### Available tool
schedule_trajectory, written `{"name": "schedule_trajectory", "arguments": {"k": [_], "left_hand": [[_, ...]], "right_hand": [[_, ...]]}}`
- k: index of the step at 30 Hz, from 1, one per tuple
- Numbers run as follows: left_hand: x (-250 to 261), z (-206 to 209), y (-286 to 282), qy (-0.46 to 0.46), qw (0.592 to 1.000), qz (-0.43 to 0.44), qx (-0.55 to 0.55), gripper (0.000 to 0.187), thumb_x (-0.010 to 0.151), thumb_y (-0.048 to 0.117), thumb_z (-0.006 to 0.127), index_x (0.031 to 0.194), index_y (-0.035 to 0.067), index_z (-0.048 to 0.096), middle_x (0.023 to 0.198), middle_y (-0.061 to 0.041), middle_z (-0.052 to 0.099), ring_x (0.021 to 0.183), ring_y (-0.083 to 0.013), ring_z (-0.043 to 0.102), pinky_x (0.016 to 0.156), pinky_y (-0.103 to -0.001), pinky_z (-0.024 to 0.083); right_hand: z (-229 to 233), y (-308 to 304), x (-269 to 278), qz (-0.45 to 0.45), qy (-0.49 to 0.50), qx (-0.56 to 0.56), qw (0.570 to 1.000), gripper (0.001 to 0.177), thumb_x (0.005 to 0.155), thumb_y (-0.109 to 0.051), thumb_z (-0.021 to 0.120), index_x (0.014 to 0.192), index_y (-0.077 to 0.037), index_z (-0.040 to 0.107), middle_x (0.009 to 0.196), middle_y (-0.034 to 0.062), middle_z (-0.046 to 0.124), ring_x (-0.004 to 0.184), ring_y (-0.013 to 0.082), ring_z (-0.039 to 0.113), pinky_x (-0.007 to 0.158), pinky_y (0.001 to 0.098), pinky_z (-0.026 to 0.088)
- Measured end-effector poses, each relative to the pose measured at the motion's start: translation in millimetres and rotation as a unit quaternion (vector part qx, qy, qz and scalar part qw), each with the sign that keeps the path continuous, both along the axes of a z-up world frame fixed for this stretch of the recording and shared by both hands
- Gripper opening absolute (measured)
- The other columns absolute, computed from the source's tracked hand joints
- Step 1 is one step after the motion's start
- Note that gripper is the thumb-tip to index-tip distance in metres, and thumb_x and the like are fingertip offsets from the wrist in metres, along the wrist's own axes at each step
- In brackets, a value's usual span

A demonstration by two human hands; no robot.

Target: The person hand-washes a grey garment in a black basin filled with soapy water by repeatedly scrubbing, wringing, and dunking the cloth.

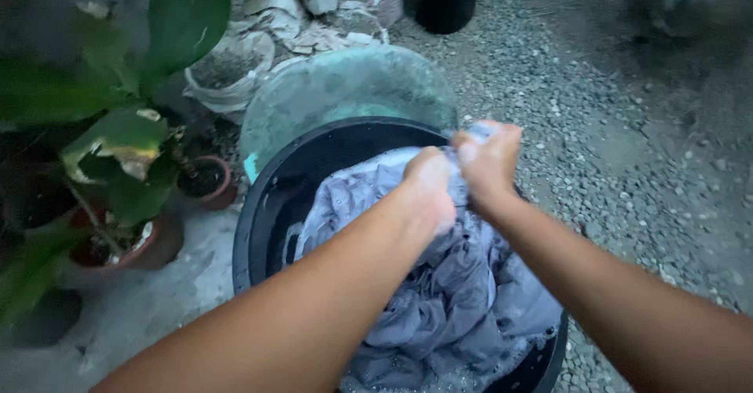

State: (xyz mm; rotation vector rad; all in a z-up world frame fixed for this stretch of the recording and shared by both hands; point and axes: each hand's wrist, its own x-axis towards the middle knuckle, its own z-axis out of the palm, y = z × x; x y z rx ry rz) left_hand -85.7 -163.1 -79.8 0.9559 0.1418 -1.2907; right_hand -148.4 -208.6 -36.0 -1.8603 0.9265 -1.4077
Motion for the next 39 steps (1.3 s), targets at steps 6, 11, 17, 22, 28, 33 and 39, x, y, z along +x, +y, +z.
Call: {"name": "schedule_trajectory", "arguments": {"k": [6, 11, 17, 22, 28, 33, 39], "left_hand": [[31.8, -5.5, 10.8, 0.061, 0.968, -0.085, -0.23, 0.027, 0.096, 0.028, 0.046, 0.104, 0.011, 0.064, 0.098, -0.01, 0.068, 0.091, -0.0254, 0.066, 0.086, -0.045, 0.053], [11.2, 11.3, -7.6, 0.011, 0.997, -0.026, -0.069, 0.026, 0.096, 0.027, 0.045, 0.102, 0.011, 0.065, 0.097, -0.01, 0.068, 0.09, -0.0253, 0.066, 0.084, -0.045, 0.054], [0.6, 12.7, -11.4, 0.012, 0.999, -0.016, -0.048, 0.026, 0.097, 0.026, 0.045, 0.101, 0.011, 0.066, 0.095, -0.01, 0.068, 0.088, -0.0252, 0.067, 0.083, -0.045, 0.054], [24.1, -5.1, 6.1, 0.059, 0.947, -0.111, -0.297, 0.024, 0.098, 0.028, 0.048, 0.101, 0.012, 0.066, 0.094, -0.009, 0.068, 0.09, -0.0231, 0.067, 0.086, -0.042, 0.054], [2.2, 8.2, -1.0, 0.008, 0.998, -0.034, -0.047, 0.023, 0.097, 0.028, 0.048, 0.096, 0.013, 0.065, 0.091, -0.008, 0.067, 0.086, -0.0244, 0.066, 0.08, -0.044, 0.053], [6.7, 2.5, 3.6, 0.037, 0.996, -0.029, -0.08, 0.021, 0.095, 0.029, 0.049, 0.092, 0.013, 0.064, 0.087, -0.008, 0.067, 0.082, -0.0254, 0.065, 0.076, -0.045, 0.053], [22.1, -2.8, 30.9, 0.099, 0.956, -0.117, -0.249, 0.024, 0.099, 0.034, 0.051, 0.099, 0.014, 0.065, 0.096, -0.008, 0.068, 0.088, -0.0236, 0.067, 0.082, -0.043, 0.055]], "right_hand": [[31.3, 67.1, 6.5, 0.15, 0.034, 0.081, 0.985, 0.019, 0.079, -0.015, 0.076, 0.079, 0.002, 0.067, 0.071, 0.0121, 0.068, 0.065, 0.0219, 0.063, 0.063, 0.0394, 0.053], [9.2, 13.5, 9.8, 0.026, -0.059, -0.139, 0.988, 0.03, 0.074, -0.014, 0.077, 0.09, 0.004, 0.06, 0.08, 0.0072, 0.062, 0.07, 0.018, 0.06, 0.063, 0.0363, 0.051], [34.8, 16.6, -8.5, 0.086, 0.043, 0.026, 0.995, 0.02, 0.076, -0.012, 0.073, 0.062, -0.005, 0.06, 0.058, 0.0044, 0.058, 0.052, 0.0179, 0.052, 0.052, 0.0375, 0.044], [51.5, 71.8, -0.7, 0.151, 0.009, -0.019, 0.988, 0.026, 0.081, -0.014, 0.075, 0.068, -0.001, 0.057, 0.065, 0.0071, 0.057, 0.06, 0.0171, 0.054, 0.057, 0.0372, 0.046], [12.9, 13.8, -1.7, -0.002, -0.024, -0.133, 0.991, 0.03, 0.075, -0.015, 0.079, 0.09, 0.005, 0.062, 0.085, 0.0134, 0.061, 0.074, 0.0241, 0.061, 0.066, 0.0377, 0.052], [15.3, 19.2, -5.8, 0.025, 0.082, -0.013, 0.996, 0.018, 0.078, -0.015, 0.076, 0.082, 0.002, 0.07, 0.073, 0.0101, 0.068, 0.064, 0.0218, 0.063, 0.063, 0.0371, 0.052], [21.9, 66.1, -3.1, 0.129, 0.055, 0.025, 0.99, 0.027, 0.079, -0.019, 0.08, 0.074, 0.003, 0.066, 0.068, 0.0129, 0.067, 0.063, 0.0219, 0.063, 0.064, 0.0367, 0.053]]}}
